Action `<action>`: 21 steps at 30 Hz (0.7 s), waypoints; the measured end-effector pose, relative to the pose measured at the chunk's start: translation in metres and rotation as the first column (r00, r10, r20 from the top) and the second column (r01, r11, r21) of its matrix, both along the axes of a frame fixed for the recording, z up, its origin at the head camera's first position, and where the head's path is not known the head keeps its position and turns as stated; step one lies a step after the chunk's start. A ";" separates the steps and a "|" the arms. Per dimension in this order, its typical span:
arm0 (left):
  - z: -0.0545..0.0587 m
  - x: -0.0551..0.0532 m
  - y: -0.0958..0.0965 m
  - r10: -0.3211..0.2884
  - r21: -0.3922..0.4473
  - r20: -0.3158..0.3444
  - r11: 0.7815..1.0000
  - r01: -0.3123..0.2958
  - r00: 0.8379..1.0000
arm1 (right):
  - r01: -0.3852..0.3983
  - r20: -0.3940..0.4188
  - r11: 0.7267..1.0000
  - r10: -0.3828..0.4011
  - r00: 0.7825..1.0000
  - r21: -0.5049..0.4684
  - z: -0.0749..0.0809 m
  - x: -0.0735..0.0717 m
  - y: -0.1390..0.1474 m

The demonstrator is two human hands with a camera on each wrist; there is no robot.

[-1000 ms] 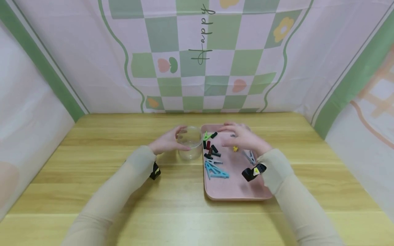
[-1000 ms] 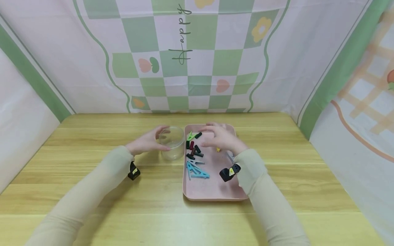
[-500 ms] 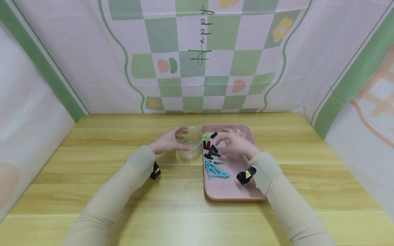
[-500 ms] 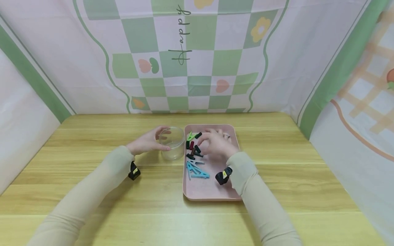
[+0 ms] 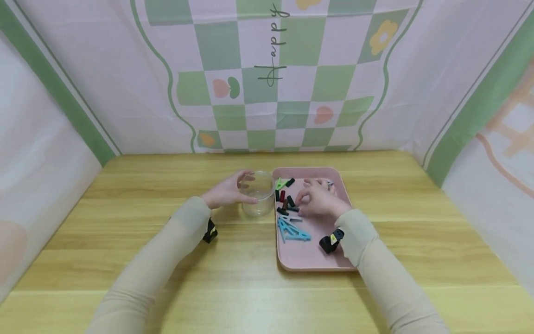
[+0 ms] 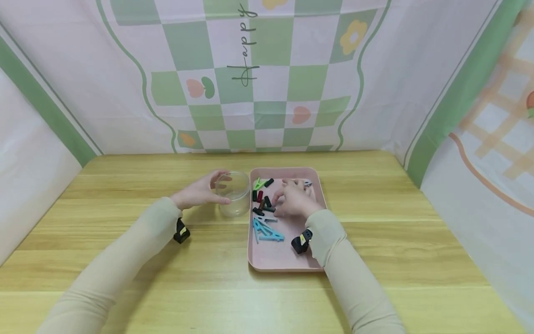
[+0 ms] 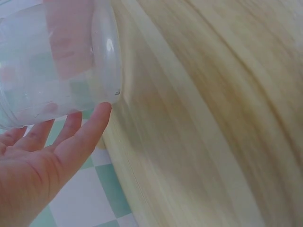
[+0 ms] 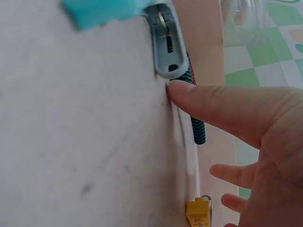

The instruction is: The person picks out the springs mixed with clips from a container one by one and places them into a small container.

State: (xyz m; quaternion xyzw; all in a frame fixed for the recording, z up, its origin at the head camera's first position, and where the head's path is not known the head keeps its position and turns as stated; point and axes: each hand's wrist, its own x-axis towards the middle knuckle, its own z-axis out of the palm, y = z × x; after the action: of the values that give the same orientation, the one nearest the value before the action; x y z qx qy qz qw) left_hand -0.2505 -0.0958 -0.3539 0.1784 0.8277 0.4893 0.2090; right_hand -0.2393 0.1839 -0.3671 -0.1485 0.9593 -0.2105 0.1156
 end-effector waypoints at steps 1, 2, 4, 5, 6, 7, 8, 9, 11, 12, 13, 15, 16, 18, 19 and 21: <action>0.000 0.000 0.000 0.000 0.001 -0.001 1.000 0.000 1.000 | 0.001 0.005 1.000 -0.001 1.000 0.000 0.000 0.000 0.000; 0.000 0.000 0.000 0.000 0.000 -0.003 1.000 0.000 1.000 | 0.003 0.009 1.000 -0.003 1.000 0.001 0.000 0.000 0.000; 0.001 0.000 0.000 -0.001 0.001 -0.006 1.000 0.001 1.000 | 0.003 0.016 1.000 -0.003 1.000 -0.004 0.000 0.000 0.000; 0.001 -0.001 0.000 0.000 0.002 -0.006 1.000 0.000 1.000 | 0.002 0.018 1.000 -0.002 1.000 -0.006 0.000 0.000 0.000; 0.001 -0.001 0.000 -0.001 0.002 -0.006 1.000 0.001 1.000 | -0.001 0.018 1.000 0.001 1.000 -0.009 -0.001 0.000 0.000; 0.000 -0.001 -0.001 -0.002 0.004 -0.006 1.000 0.002 1.000 | -0.003 0.018 1.000 0.004 1.000 -0.013 -0.001 0.000 0.000; 0.001 -0.001 -0.001 -0.003 0.005 -0.004 1.000 0.003 1.000 | -0.006 0.019 1.000 0.006 1.000 -0.016 -0.002 0.000 0.000; 0.001 -0.001 -0.001 -0.004 0.006 -0.003 1.000 0.004 1.000 | -0.008 0.020 1.000 0.008 1.000 -0.020 -0.002 0.000 0.000; 0.000 -0.001 -0.001 -0.006 0.006 -0.001 1.000 0.006 1.000 | -0.012 0.019 1.000 0.012 1.000 -0.025 -0.003 0.000 0.000; 0.000 -0.001 -0.001 -0.007 0.005 -0.001 1.000 0.007 1.000 | -0.012 0.020 1.000 0.013 1.000 -0.027 -0.003 0.000 0.000; 0.000 -0.001 -0.001 -0.007 0.004 0.000 1.000 0.007 1.000 | -0.012 0.021 1.000 0.013 1.000 -0.028 -0.003 0.000 0.000; 0.000 -0.001 -0.001 -0.010 0.004 -0.003 1.000 0.010 1.000 | -0.013 0.019 1.000 0.013 1.000 -0.027 -0.003 0.000 0.000; 0.000 -0.001 -0.001 -0.011 0.006 -0.003 1.000 0.011 1.000 | -0.013 0.019 1.000 0.013 1.000 -0.026 -0.004 0.000 0.000; -0.001 -0.001 -0.001 -0.010 0.008 -0.006 1.000 0.010 1.000 | -0.011 0.018 1.000 0.012 1.000 -0.023 -0.004 0.001 0.000; -0.001 -0.001 -0.001 -0.011 0.010 -0.008 1.000 0.011 1.000 | -0.010 0.018 1.000 0.010 1.000 -0.022 -0.004 0.001 0.000; -0.002 -0.001 -0.002 -0.010 0.012 -0.008 1.000 0.010 1.000 | -0.008 0.014 1.000 0.008 1.000 -0.017 -0.004 0.002 -0.001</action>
State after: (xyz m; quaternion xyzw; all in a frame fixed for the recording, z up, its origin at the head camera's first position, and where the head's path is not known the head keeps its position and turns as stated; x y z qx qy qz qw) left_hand -0.2510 -0.0973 -0.3555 0.1856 0.8247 0.4925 0.2073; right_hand -0.2375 0.1834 -0.3711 -0.1519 0.9560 -0.2192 0.1220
